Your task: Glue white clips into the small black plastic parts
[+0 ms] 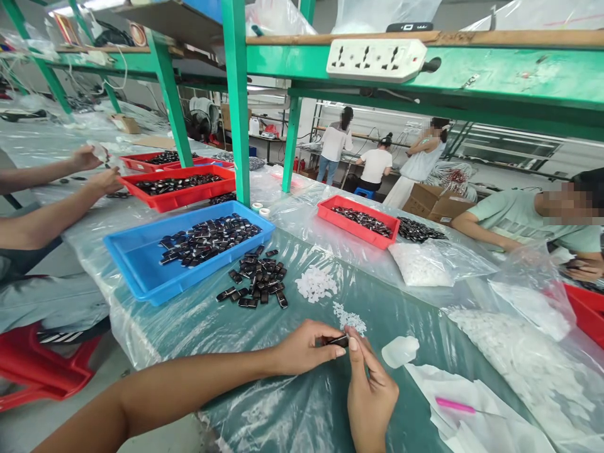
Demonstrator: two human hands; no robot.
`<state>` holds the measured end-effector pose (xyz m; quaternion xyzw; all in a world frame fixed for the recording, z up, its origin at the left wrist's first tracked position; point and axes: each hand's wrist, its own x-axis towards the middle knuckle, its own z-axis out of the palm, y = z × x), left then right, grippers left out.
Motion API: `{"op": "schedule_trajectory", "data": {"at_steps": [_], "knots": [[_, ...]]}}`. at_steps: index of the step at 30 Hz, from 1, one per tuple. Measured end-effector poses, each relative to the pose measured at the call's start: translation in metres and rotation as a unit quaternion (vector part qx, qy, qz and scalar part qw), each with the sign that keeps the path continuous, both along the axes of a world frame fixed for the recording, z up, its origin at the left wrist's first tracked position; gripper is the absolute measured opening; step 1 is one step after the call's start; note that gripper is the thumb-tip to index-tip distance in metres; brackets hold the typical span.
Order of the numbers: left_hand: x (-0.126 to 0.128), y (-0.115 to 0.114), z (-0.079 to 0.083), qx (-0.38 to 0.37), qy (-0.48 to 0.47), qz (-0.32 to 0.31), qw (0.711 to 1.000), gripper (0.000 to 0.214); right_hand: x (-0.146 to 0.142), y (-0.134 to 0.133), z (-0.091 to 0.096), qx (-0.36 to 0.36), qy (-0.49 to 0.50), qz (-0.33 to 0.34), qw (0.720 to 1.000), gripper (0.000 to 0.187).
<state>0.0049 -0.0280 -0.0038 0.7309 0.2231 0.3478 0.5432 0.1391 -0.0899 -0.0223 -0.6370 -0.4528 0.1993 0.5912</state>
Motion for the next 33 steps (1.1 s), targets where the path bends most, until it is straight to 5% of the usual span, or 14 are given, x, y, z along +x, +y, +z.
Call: {"op": "schedule_trajectory", "data": {"at_steps": [10,19,24,33], "knots": [[0.004,0.006,-0.008,-0.095,-0.041,-0.051,0.993,0.040,-0.002,-0.003,-0.011,-0.013,-0.011,0.049,0.999,0.034],[0.007,0.015,-0.009,-0.112,-0.071,0.036,0.991,0.043,0.009,0.011,-0.010,-0.013,-0.087,0.084,0.993,0.039],[0.006,0.023,-0.008,-0.168,-0.104,0.096,0.976,0.048,0.034,0.025,-0.015,-0.044,-0.315,0.078,0.945,0.038],[0.006,0.020,-0.002,-0.132,-0.125,0.096,0.979,0.046,0.030,0.033,-0.025,-0.055,-0.422,0.134,0.895,0.033]]}}
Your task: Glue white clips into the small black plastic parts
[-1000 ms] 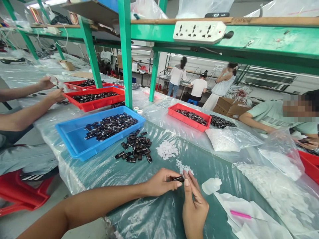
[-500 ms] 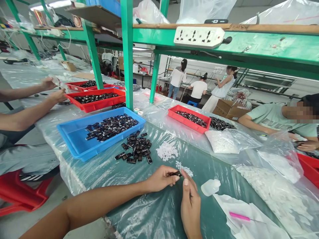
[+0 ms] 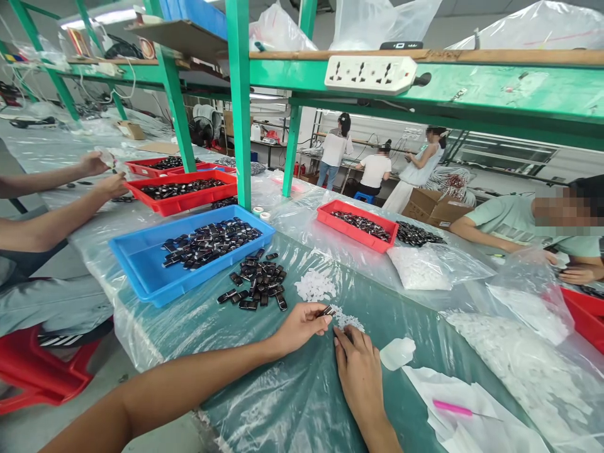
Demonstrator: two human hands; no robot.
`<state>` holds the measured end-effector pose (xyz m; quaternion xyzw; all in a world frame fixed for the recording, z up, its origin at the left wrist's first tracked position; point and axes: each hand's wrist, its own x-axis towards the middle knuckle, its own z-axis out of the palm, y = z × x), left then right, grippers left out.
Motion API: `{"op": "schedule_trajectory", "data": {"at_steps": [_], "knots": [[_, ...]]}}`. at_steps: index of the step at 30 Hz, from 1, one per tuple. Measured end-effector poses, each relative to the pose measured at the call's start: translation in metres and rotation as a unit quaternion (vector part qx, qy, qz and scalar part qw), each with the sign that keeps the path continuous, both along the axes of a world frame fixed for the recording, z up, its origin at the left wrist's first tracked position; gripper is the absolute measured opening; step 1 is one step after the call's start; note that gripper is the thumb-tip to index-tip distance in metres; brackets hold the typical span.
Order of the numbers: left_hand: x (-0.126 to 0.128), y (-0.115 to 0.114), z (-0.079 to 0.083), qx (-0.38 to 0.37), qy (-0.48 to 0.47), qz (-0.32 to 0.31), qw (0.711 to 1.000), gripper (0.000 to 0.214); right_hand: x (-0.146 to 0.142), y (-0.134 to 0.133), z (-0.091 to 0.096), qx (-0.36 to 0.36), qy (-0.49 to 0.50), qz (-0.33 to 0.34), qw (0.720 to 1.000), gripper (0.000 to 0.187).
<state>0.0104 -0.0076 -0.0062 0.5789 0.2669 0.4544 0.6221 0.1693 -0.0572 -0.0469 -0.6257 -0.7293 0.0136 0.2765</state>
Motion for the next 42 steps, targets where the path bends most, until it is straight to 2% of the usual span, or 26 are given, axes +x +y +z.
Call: {"op": "schedule_trajectory", "data": {"at_steps": [13,24,30,37,42], "knots": [[0.000,0.002,-0.008,0.013,0.024,-0.033,0.999,0.039,0.007,0.003,0.003,0.022,0.007,-0.019,1.000,0.027],[0.000,0.002,-0.007,0.018,0.034,-0.034,0.999,0.039,0.011,0.001,0.002,0.001,0.007,-0.043,0.999,0.023],[-0.001,0.001,-0.003,0.007,0.033,-0.069,0.997,0.039,0.012,0.000,0.007,-0.009,0.021,-0.024,0.999,0.025],[-0.001,0.000,0.000,-0.060,0.037,-0.127,0.989,0.044,0.018,0.000,0.013,-0.038,0.104,0.005,0.994,0.022],[-0.001,0.002,-0.001,-0.085,0.055,-0.134,0.986,0.044,0.013,-0.001,0.015,-0.045,0.230,-0.011,0.972,0.023]]}}
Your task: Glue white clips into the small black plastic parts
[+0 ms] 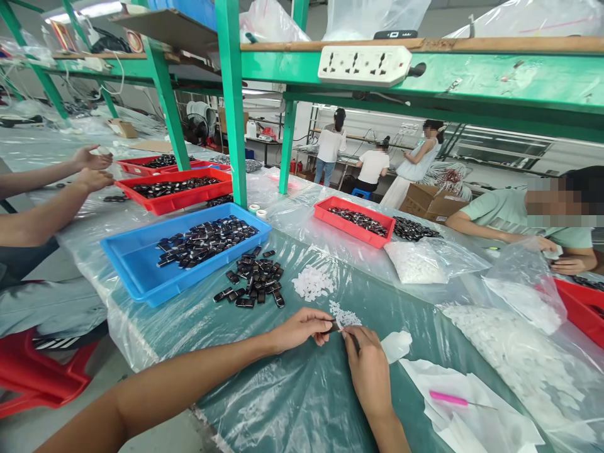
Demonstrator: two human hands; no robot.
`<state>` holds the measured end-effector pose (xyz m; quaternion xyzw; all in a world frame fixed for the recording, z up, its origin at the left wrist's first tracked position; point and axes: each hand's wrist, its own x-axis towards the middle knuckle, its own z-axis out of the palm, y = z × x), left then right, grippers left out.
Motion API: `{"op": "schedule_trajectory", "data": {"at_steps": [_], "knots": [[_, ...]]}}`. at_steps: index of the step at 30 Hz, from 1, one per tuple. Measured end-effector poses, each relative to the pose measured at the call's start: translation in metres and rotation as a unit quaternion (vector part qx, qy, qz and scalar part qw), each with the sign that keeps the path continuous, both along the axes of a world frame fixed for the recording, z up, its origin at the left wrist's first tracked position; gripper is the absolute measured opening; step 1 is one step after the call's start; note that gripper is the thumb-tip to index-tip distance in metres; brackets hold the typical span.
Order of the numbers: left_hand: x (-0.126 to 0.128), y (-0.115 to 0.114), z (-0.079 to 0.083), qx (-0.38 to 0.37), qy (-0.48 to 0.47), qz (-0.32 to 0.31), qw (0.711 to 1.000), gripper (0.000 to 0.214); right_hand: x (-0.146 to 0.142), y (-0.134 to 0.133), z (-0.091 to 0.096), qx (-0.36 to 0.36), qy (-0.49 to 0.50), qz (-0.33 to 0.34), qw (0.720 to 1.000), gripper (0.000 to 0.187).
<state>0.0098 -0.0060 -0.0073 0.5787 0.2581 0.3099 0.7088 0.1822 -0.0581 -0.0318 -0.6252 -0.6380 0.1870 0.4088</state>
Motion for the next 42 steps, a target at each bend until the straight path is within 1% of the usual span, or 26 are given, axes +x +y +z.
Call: {"op": "schedule_trajectory", "data": {"at_steps": [3,6,9,13,15,19,24,28,31,33,38,42], "knots": [[0.000,0.001,0.000,0.012,0.001,0.003,1.000,0.037,-0.003,-0.004,0.004,-0.018,0.110,0.012,0.994,0.031],[0.000,0.002,0.000,0.028,0.014,0.000,1.000,0.031,-0.004,-0.007,0.008,-0.042,0.210,0.044,0.976,0.031],[-0.001,0.002,0.000,0.057,0.025,-0.014,0.998,0.028,-0.006,-0.009,0.008,-0.067,0.271,0.069,0.958,0.030],[-0.003,0.001,-0.002,0.101,0.045,-0.029,0.993,0.026,-0.007,-0.010,0.007,-0.113,0.359,0.078,0.923,0.032],[-0.004,0.000,-0.003,0.113,0.051,-0.026,0.992,0.027,-0.006,-0.011,0.008,-0.129,0.385,0.077,0.911,0.034],[-0.005,0.000,-0.002,0.146,0.054,-0.027,0.987,0.032,-0.005,-0.011,0.010,-0.134,0.405,0.078,0.901,0.032],[-0.006,-0.002,0.003,0.211,0.049,-0.024,0.976,0.038,-0.008,-0.010,0.007,-0.118,0.446,0.069,0.885,0.025],[-0.006,-0.005,0.005,0.231,0.060,-0.012,0.971,0.041,-0.012,-0.009,0.001,-0.101,0.476,0.052,0.872,0.020],[-0.005,-0.006,0.005,0.247,0.062,0.006,0.967,0.041,-0.015,-0.008,-0.001,-0.087,0.478,0.039,0.873,0.019],[-0.005,-0.007,0.004,0.256,0.064,0.014,0.964,0.041,-0.016,-0.008,-0.001,-0.076,0.469,0.029,0.880,0.018],[-0.004,-0.007,0.000,0.246,0.049,0.029,0.968,0.041,-0.017,-0.014,0.001,-0.048,0.403,-0.018,0.914,0.024],[-0.003,-0.008,0.000,0.225,0.049,0.021,0.973,0.041,-0.018,-0.019,0.004,-0.038,0.330,-0.061,0.941,0.030]]}}
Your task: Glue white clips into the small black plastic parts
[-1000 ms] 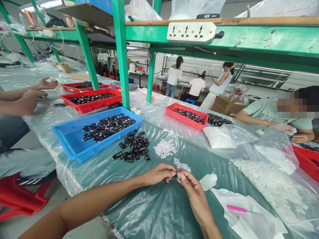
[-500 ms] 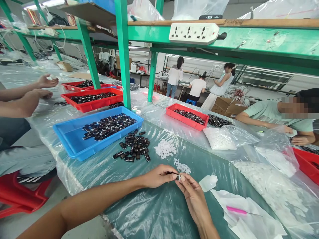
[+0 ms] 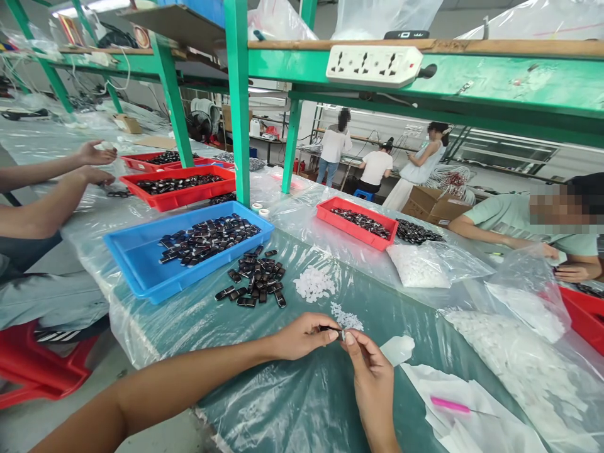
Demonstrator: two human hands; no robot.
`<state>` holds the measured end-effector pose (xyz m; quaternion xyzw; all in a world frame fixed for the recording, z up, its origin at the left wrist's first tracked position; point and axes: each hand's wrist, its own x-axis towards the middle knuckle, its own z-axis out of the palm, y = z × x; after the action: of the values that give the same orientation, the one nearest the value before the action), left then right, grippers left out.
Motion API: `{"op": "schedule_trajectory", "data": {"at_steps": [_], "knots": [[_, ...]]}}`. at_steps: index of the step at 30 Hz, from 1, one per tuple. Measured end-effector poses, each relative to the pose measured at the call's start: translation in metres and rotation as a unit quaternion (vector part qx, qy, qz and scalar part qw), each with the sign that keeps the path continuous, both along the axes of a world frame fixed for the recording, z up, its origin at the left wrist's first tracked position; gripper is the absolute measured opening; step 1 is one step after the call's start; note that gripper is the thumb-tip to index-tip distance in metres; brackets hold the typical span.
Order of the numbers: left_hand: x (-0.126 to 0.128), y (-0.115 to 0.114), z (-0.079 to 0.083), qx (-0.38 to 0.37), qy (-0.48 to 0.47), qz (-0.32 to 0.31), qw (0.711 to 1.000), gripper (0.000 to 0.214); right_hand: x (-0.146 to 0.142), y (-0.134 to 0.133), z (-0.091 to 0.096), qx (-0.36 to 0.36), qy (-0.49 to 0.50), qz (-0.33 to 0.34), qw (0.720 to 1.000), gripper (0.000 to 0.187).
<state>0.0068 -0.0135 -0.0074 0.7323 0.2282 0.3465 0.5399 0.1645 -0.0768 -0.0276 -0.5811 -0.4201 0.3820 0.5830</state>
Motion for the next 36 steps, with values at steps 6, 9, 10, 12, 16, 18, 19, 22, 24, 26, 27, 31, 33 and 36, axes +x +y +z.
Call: {"op": "schedule_trajectory", "data": {"at_steps": [6,9,10,12,16,18,19,22,24,26,27,31,33,36], "knots": [[0.001,-0.002,0.001,-0.039,-0.023,-0.028,0.999,0.042,-0.007,-0.003,0.005,0.032,-0.058,-0.050,0.997,0.030],[0.001,-0.003,0.000,-0.051,-0.030,-0.036,0.998,0.043,-0.011,-0.006,0.007,0.059,-0.082,-0.075,0.992,0.026],[0.001,-0.003,0.000,-0.054,-0.034,-0.038,0.997,0.043,-0.012,-0.007,0.008,0.077,-0.104,-0.082,0.988,0.024],[0.000,-0.004,0.001,-0.063,-0.042,-0.044,0.996,0.043,-0.013,-0.010,0.010,0.122,-0.174,-0.098,0.972,0.018],[0.001,-0.006,0.001,-0.078,-0.058,-0.046,0.994,0.044,-0.014,-0.014,0.012,0.175,-0.295,-0.126,0.931,0.013],[0.001,-0.007,0.001,-0.075,-0.063,-0.044,0.994,0.043,-0.015,-0.014,0.013,0.186,-0.317,-0.127,0.921,0.013],[0.002,-0.008,0.000,-0.071,-0.064,-0.039,0.995,0.043,-0.015,-0.015,0.012,0.194,-0.326,-0.127,0.916,0.013],[0.003,-0.009,0.000,-0.054,-0.064,-0.013,0.996,0.044,-0.015,-0.015,0.011,0.219,-0.357,-0.127,0.899,0.015],[0.002,-0.009,0.001,-0.032,-0.055,0.001,0.998,0.045,-0.016,-0.015,0.011,0.221,-0.374,-0.128,0.892,0.016],[0.001,-0.010,0.002,0.000,-0.033,0.008,0.999,0.045,-0.015,-0.015,0.010,0.218,-0.383,-0.122,0.889,0.016],[0.000,-0.010,0.003,0.018,-0.018,0.012,1.000,0.044,-0.015,-0.015,0.010,0.217,-0.387,-0.117,0.888,0.016],[-0.002,-0.009,0.005,0.090,0.030,0.033,0.995,0.039,-0.012,-0.015,0.008,0.211,-0.394,-0.102,0.889,0.017],[-0.003,-0.009,0.005,0.114,0.037,0.040,0.992,0.037,-0.013,-0.015,0.009,0.210,-0.393,-0.099,0.890,0.017],[-0.002,-0.009,0.004,0.123,0.025,0.043,0.991,0.035,-0.016,-0.016,0.011,0.207,-0.392,-0.100,0.891,0.019]]}}
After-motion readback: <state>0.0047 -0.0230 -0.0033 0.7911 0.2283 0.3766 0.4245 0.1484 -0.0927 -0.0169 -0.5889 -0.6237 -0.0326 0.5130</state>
